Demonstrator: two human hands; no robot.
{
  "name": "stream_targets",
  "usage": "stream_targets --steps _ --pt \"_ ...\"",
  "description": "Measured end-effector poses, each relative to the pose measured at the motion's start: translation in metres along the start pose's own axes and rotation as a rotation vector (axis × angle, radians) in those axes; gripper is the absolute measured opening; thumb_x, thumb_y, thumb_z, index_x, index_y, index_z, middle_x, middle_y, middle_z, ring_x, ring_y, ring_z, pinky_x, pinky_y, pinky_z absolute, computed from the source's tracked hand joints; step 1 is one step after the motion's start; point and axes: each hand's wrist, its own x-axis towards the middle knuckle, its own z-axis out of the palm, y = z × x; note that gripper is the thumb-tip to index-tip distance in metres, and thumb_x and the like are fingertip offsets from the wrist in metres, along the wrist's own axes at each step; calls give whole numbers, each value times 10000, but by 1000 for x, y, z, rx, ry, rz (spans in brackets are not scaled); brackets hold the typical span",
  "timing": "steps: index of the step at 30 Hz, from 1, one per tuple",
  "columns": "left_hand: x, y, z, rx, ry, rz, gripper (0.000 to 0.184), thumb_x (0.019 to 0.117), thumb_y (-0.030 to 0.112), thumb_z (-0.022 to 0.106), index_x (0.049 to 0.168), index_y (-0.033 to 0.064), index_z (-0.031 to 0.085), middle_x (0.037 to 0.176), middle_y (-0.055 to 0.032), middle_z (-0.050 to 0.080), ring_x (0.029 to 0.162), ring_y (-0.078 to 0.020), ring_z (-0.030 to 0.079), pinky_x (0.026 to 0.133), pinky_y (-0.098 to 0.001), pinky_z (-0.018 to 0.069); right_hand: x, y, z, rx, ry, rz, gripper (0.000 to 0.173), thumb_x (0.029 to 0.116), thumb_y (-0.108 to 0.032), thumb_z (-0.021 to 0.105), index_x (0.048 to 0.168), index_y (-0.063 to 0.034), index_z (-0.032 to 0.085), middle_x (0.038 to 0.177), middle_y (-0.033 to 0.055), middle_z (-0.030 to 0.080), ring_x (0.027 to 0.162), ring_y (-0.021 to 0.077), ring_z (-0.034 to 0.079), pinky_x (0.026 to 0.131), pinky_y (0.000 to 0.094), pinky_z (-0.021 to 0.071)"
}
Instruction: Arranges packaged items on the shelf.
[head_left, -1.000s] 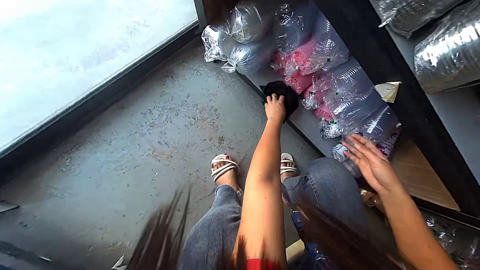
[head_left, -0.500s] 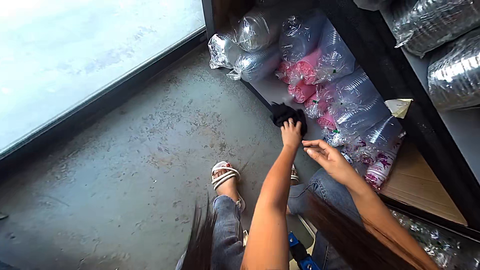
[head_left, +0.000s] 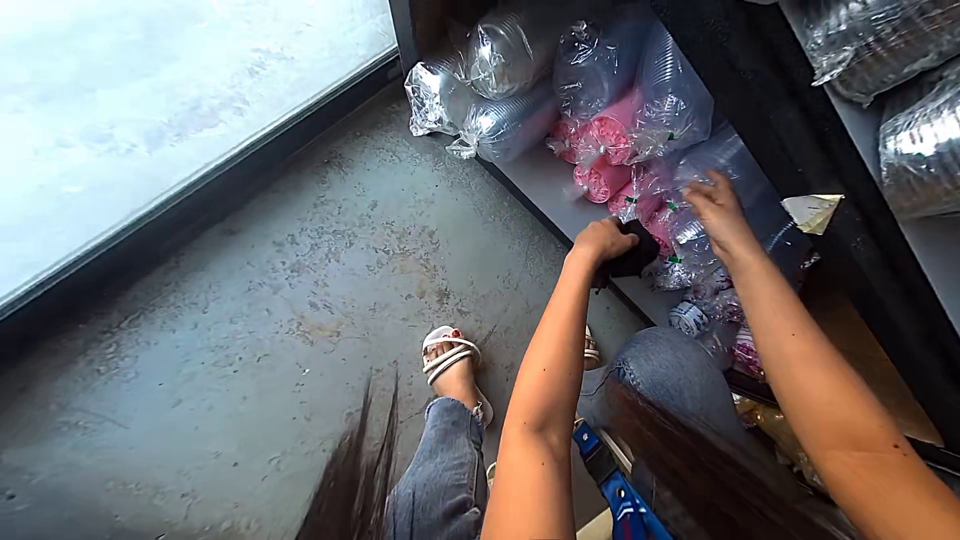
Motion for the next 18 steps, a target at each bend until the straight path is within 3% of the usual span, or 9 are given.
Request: stream_targets --steps 2,4,6,8,10,12,15,18 --pt "-8 4 -13 27 70 -42 527 1015 412 564 1383 36 577 1268 -280 643 1216 -453 608 981 -681 461 -7 -8 -11 -135 125 -42 684 1059 -218 538 1596 30 195 1568 273 396 1450 359 415 1184 483 343" --pt "-15 6 -21 22 121 -85 534 1022 416 547 1396 35 556 1268 -278 641 1209 -446 613 966 -673 470 -14 -14 -17 -154 229 -54 580 1065 -194 514 1535 81 314 1562 298 383 1459 365 391 1196 473 312" --pt "-21 5 -25 -10 155 -121 543 1030 419 540 1416 37 538 1273 -279 639 1216 -448 609 972 -671 468 -20 -19 -14 -160 229 -23 589 1072 -191 508 1546 73 280 1540 297 410 1409 367 454 1165 476 352" --pt "-24 6 -25 -24 165 -149 564 1031 427 532 1442 41 515 1286 -276 635 1225 -441 607 980 -668 466 -23 -23 -6 -246 219 -56 662 1067 -204 523 1588 35 191 1456 295 490 1253 375 578 1057 482 458" --pt "-25 7 -24 -16 167 -172 575 1027 434 528 1455 50 505 1287 -269 638 1219 -435 614 972 -660 474 -25 -32 6 -337 239 -187 583 1058 -193 517 1524 75 291 1313 298 553 1113 363 611 952 465 496" --pt "-25 8 -21 -13 164 -182 565 1031 429 526 1450 50 509 1282 -270 641 1212 -434 620 966 -659 479 -21 -46 18 -423 263 -364 540 1033 -167 542 1462 113 368 1300 315 557 1150 387 593 974 469 487" --pt "-38 13 -18 -48 181 -180 530 1048 388 539 1438 30 511 1263 -297 638 1206 -463 610 949 -673 470 -2 -73 33 -619 203 -495 724 927 -121 684 1542 43 338 1537 322 401 1404 485 423 1132 580 360" --pt "-39 15 -15 -35 190 -170 517 1052 380 537 1438 37 514 1247 -293 646 1195 -464 617 939 -673 473 31 -81 38 -780 100 -435 936 845 -86 789 1617 -71 259 1643 318 181 1496 526 228 1174 625 278"
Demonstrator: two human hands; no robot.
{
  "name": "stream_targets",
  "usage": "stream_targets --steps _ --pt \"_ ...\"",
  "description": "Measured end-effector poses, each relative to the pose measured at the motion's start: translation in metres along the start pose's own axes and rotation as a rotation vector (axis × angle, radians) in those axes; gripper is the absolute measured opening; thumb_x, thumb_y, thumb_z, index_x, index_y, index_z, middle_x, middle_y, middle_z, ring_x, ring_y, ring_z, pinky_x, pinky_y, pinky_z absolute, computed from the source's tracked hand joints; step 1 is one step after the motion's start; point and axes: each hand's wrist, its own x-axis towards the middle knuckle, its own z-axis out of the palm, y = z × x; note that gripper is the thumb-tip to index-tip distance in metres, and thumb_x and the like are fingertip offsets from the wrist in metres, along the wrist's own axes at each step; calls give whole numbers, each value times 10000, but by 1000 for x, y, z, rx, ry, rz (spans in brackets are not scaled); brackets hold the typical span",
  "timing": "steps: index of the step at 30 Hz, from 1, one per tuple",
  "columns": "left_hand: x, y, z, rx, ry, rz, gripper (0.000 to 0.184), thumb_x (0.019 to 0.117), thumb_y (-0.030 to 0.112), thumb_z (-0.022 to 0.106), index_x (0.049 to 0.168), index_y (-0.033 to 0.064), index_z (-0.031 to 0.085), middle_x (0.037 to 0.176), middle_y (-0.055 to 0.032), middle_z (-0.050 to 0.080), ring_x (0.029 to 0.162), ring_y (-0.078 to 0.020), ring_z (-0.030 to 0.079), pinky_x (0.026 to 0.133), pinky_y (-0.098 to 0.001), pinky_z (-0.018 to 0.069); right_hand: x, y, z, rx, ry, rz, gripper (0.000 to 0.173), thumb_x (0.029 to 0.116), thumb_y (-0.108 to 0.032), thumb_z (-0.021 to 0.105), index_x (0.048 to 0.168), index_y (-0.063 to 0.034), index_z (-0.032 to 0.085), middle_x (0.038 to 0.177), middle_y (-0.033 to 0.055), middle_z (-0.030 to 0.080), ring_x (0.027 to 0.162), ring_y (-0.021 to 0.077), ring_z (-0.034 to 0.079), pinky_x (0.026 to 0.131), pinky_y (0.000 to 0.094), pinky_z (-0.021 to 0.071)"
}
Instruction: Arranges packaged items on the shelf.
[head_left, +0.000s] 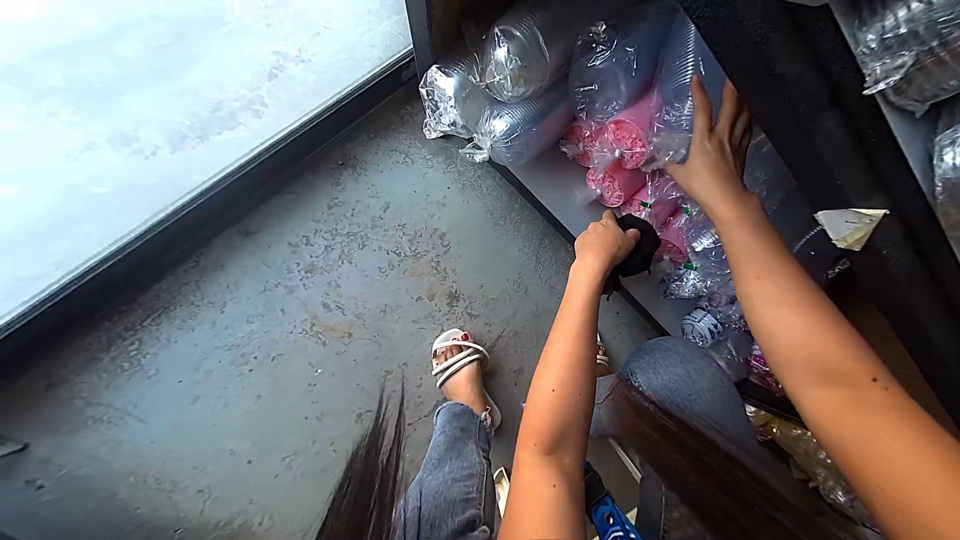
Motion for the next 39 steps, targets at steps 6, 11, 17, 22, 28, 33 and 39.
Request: stream_targets --steps 6,11,17,22,28,33,39 --pt "10 -4 3 15 -23 -4 517 1047 397 527 1439 61 519 1241 -272 658 1181 -448 630 940 -658 485 17 4 -15 57 -37 193 598 928 20 630 1474 88 396 1399 393 502 1321 542 491 1078 662 378" --pt "10 -10 -1 26 -11 -6 503 1050 396 518 1425 62 532 1229 -267 664 1179 -444 632 938 -660 483 -10 13 -13 170 199 192 561 991 -242 643 1381 138 507 1368 369 549 1339 466 509 1138 571 348" --pt "15 -20 -11 30 -16 -22 509 1046 405 496 1432 75 526 1241 -246 665 1187 -425 635 944 -651 490 -38 19 -18 213 378 286 624 1038 -419 561 1335 130 573 1361 339 579 1358 394 517 1169 485 338" --pt "17 -25 -14 24 -9 -26 516 1045 402 502 1441 72 518 1239 -253 665 1181 -426 638 944 -654 488 -39 22 -24 121 416 358 498 1098 -273 438 1377 125 545 1423 343 531 1413 390 460 1198 475 282" --pt "9 -23 -12 -4 4 -21 485 1055 370 511 1422 52 533 1226 -270 664 1175 -450 632 927 -667 481 -12 19 -28 -91 178 376 455 1121 -184 333 1443 101 481 1480 342 475 1440 425 421 1189 552 282" --pt "6 -22 -13 17 -1 -18 477 1058 367 514 1421 58 537 1218 -272 666 1172 -451 633 925 -665 481 2 17 -28 -42 132 269 454 1054 -172 505 1398 124 497 1405 363 527 1377 451 486 1142 596 326" --pt "6 -26 -22 -12 20 -31 475 1062 374 503 1426 70 536 1217 -270 668 1165 -454 636 923 -668 483 -20 -18 -52 -38 -56 249 494 1023 6 512 1468 162 368 1458 382 459 1419 445 432 1181 539 298"
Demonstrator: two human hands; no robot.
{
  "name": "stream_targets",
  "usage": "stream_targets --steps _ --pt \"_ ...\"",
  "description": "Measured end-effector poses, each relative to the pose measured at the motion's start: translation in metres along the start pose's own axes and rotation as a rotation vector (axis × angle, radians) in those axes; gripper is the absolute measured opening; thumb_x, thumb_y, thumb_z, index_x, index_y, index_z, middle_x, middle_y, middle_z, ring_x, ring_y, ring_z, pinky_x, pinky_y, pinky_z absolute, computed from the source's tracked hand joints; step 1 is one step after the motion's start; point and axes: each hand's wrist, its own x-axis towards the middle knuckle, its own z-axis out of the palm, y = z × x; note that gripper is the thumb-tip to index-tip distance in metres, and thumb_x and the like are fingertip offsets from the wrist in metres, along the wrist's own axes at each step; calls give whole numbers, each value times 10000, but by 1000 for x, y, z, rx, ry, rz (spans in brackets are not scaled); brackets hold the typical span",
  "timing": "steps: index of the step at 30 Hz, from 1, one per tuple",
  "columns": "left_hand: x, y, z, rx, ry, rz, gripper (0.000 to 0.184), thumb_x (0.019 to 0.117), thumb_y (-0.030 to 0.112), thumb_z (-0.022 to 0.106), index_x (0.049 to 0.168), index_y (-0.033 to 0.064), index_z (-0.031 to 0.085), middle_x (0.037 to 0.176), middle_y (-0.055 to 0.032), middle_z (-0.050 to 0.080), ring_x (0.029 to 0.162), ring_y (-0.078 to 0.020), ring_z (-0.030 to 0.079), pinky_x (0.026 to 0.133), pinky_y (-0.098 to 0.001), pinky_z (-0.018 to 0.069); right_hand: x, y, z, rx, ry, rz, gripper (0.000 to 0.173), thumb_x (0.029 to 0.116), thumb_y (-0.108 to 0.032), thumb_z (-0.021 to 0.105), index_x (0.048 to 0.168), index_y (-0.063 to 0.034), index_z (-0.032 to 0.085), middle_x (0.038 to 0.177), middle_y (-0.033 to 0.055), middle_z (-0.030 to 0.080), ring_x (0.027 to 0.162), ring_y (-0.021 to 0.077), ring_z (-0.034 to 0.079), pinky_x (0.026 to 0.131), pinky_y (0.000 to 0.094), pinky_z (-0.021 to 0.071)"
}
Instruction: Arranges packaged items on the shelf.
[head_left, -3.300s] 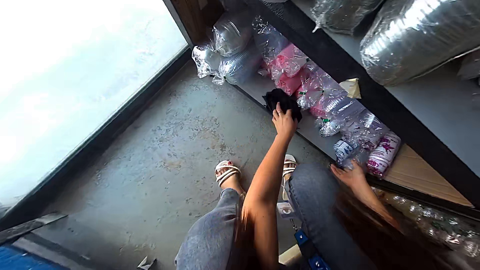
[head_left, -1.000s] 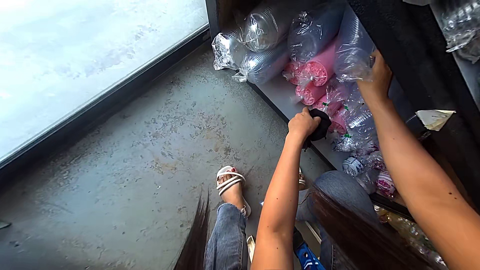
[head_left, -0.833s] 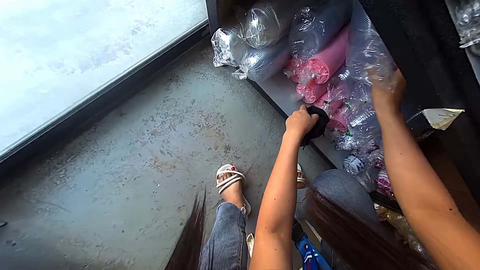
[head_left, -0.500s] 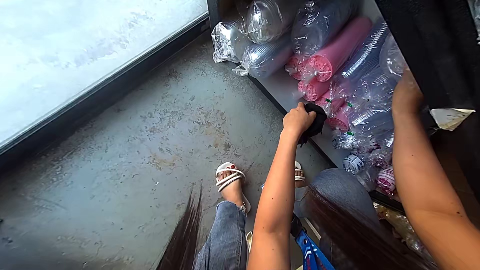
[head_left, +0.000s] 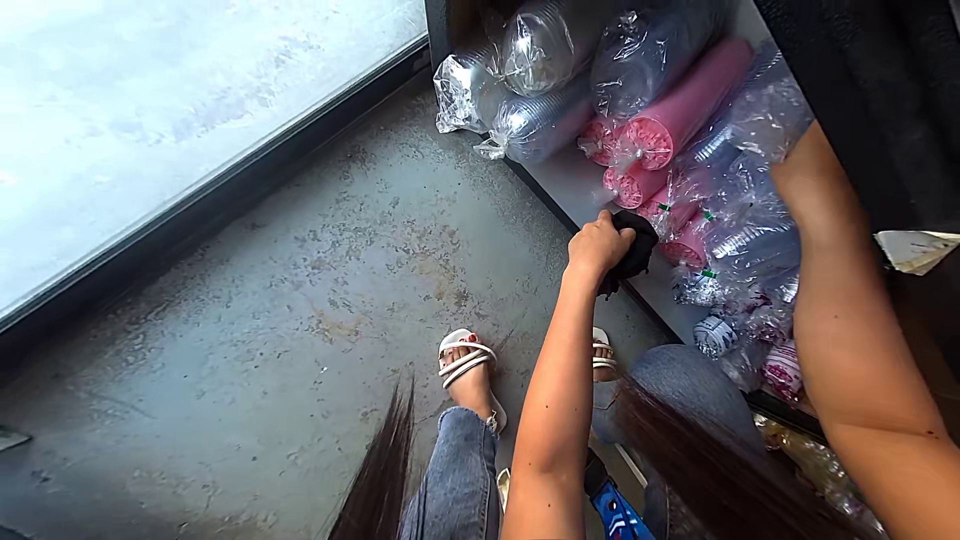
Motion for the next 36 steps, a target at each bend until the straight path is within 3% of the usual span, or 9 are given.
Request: stream_targets --steps 3,8,13,18,22,27,30,32,36 --pt "-4 0 -8 -65 60 -26 478 1068 371 496 1443 75 520 1210 -280 666 1164 -466 631 916 -674 480 -5 -18 7 2 -6 -227 831 909 17 657 1599 41 193 1562 360 324 1440 529 348 1133 643 329" --pt "-2 -9 -6 -234 299 13 475 1058 357 467 1462 108 489 1109 -280 685 1064 -474 661 809 -669 511 62 -50 54 42 -55 -446 838 863 -133 777 1579 -64 348 1662 259 211 1517 493 212 1141 661 296" --pt "24 2 -13 -257 551 220 457 1050 232 491 1476 68 514 1278 -232 659 1203 -402 627 989 -592 485 120 -64 92 -22 -134 -395 1036 810 -68 813 1646 -215 219 1673 276 141 1501 537 203 1147 710 230" --pt "72 -5 8 170 533 357 378 944 36 620 1315 85 674 1349 -341 555 1241 -542 524 933 -658 454 114 -69 86 -20 -55 -297 854 840 -47 790 1569 -57 346 1532 329 387 1361 552 421 1035 682 382" --pt "106 -40 2 316 411 271 444 951 34 635 1388 110 633 1411 -325 525 1296 -528 494 983 -668 428 111 -70 89 -47 -26 -226 809 887 -79 757 1571 -42 326 1494 320 441 1344 535 454 1034 662 397" --pt "86 -47 -51 144 518 44 366 957 172 638 1299 42 662 1313 -324 596 1266 -531 523 966 -677 442 108 -72 91 -98 -12 -247 911 840 -36 765 1604 -49 269 1628 305 248 1435 527 344 1113 639 330" --pt "38 -49 -82 -54 485 -180 369 988 284 603 1266 52 676 1265 -315 625 1232 -530 554 938 -725 439 90 -92 84 16 26 -451 882 837 -80 766 1586 -14 305 1627 335 220 1478 547 256 1133 684 288" --pt "14 -51 -100 -209 628 -213 379 1003 302 554 1258 49 676 1227 -305 638 1205 -510 569 947 -711 432 86 -115 86 103 57 -661 764 880 -122 737 1552 -20 389 1637 315 227 1503 532 218 1165 682 261" --pt "0 -43 -136 -363 1148 47 385 952 213 514 1255 46 682 1203 -220 643 1186 -373 561 1009 -529 414 107 -167 110 106 57 -959 659 882 -225 748 1501 -165 529 1664 215 262 1547 461 168 1231 665 90"
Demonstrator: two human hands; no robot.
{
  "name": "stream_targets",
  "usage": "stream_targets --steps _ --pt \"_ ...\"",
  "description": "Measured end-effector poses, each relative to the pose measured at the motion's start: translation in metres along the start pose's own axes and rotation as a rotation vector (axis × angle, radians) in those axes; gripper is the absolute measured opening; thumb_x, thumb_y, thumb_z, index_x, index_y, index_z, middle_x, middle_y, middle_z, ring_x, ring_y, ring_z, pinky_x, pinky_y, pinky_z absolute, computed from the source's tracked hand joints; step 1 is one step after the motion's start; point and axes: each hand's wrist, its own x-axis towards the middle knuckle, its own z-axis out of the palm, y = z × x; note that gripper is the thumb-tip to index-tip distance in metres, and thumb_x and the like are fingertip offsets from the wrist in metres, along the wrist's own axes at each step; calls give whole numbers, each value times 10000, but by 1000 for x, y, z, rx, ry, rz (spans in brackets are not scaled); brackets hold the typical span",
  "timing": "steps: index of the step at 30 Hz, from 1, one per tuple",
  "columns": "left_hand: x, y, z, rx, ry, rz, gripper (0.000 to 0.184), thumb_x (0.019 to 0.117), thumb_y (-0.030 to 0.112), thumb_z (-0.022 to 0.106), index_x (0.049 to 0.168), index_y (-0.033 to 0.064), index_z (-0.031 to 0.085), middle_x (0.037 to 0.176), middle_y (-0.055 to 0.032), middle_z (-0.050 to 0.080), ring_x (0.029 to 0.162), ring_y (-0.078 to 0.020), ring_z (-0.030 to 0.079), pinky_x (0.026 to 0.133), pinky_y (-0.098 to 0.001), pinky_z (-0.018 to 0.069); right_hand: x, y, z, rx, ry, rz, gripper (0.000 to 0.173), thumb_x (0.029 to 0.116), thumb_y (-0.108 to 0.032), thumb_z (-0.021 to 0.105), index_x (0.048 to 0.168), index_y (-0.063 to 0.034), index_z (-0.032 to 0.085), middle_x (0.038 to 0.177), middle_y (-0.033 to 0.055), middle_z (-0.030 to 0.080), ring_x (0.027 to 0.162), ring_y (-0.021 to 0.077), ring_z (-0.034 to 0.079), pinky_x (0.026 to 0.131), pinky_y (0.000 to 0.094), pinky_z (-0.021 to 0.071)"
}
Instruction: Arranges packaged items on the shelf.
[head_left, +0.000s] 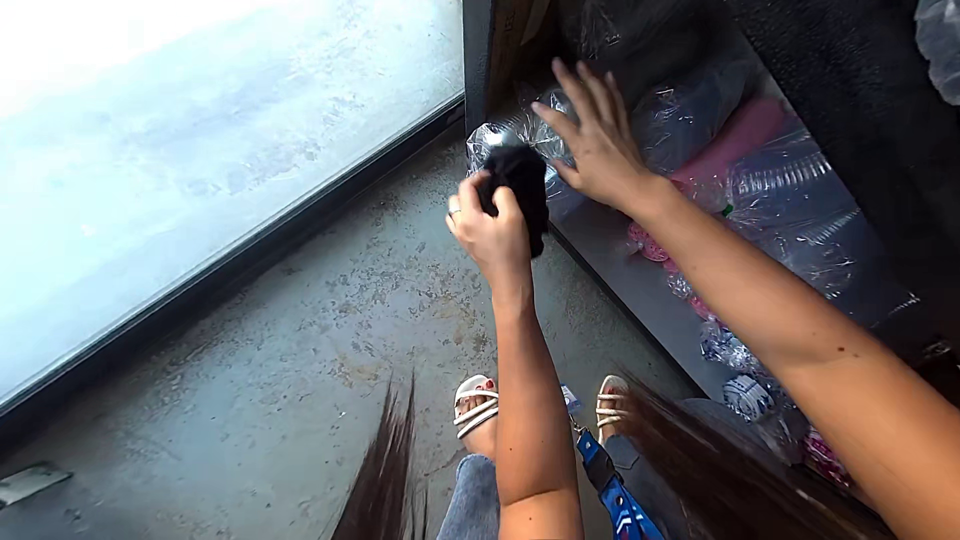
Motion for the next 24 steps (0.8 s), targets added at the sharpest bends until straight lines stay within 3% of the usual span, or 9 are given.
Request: stream_targets --steps 3,5,7,14,16,18,20,22,24 --pt "33 1 25 -91 66 184 406 940 111 513 1309 19 653 1522 -241 445 1394 -395 394 1138 -483 294 26 8 13 -23 -192 83 731 823 -210 819 1492 -134 533 1665 220 248 1558 458 101 1199 723 -10" --pt "55 -19 52 -27 -90 195 437 950 120 544 1366 5 610 1634 -248 293 1496 -438 280 1199 -544 247 27 7 10 -70 -182 144 685 813 -92 806 1449 -89 552 1581 255 378 1496 503 249 1168 738 154" --pt "67 -40 75 -14 -195 148 532 953 172 571 1451 -9 521 1666 -218 241 1515 -405 275 1203 -551 261 17 7 2 -81 -117 191 641 798 -71 815 1396 -70 585 1497 274 455 1393 524 378 1068 693 340" --pt "77 -19 67 114 -163 -10 619 978 203 606 1519 -24 409 1510 -308 428 1364 -456 465 1094 -555 409 -35 28 -8 70 112 350 533 849 -190 820 1255 64 588 1324 331 520 1238 506 526 1002 557 492" --pt "68 3 62 182 -177 47 567 955 205 630 1457 -17 491 1358 -337 534 1268 -479 540 1014 -591 462 -38 27 -2 122 187 369 510 832 -164 830 1219 63 588 1305 327 515 1206 485 545 989 518 506" --pt "62 21 65 180 -202 281 489 900 200 674 1340 -7 616 1283 -314 591 1230 -482 557 983 -609 465 -39 25 1 162 237 377 488 821 -118 825 1202 79 592 1299 332 517 1183 471 563 974 502 518" --pt "64 33 77 158 -269 481 418 890 201 665 1286 70 690 1420 -261 554 1355 -483 456 1065 -642 359 -45 25 5 172 272 368 453 834 -92 801 1191 95 595 1257 330 540 1145 454 585 960 489 522" --pt "80 36 87 238 -430 462 434 973 243 564 1394 168 636 1609 -170 394 1519 -439 249 1197 -659 149 -52 25 7 169 276 343 421 870 -81 758 1219 89 593 1247 321 548 1130 435 596 953 472 526" --pt "94 18 99 367 -476 401 461 1030 278 489 1459 132 573 1619 -149 392 1525 -419 258 1204 -667 137 -60 18 4 165 234 307 434 920 -68 713 1308 61 568 1304 317 532 1180 447 582 989 486 520"
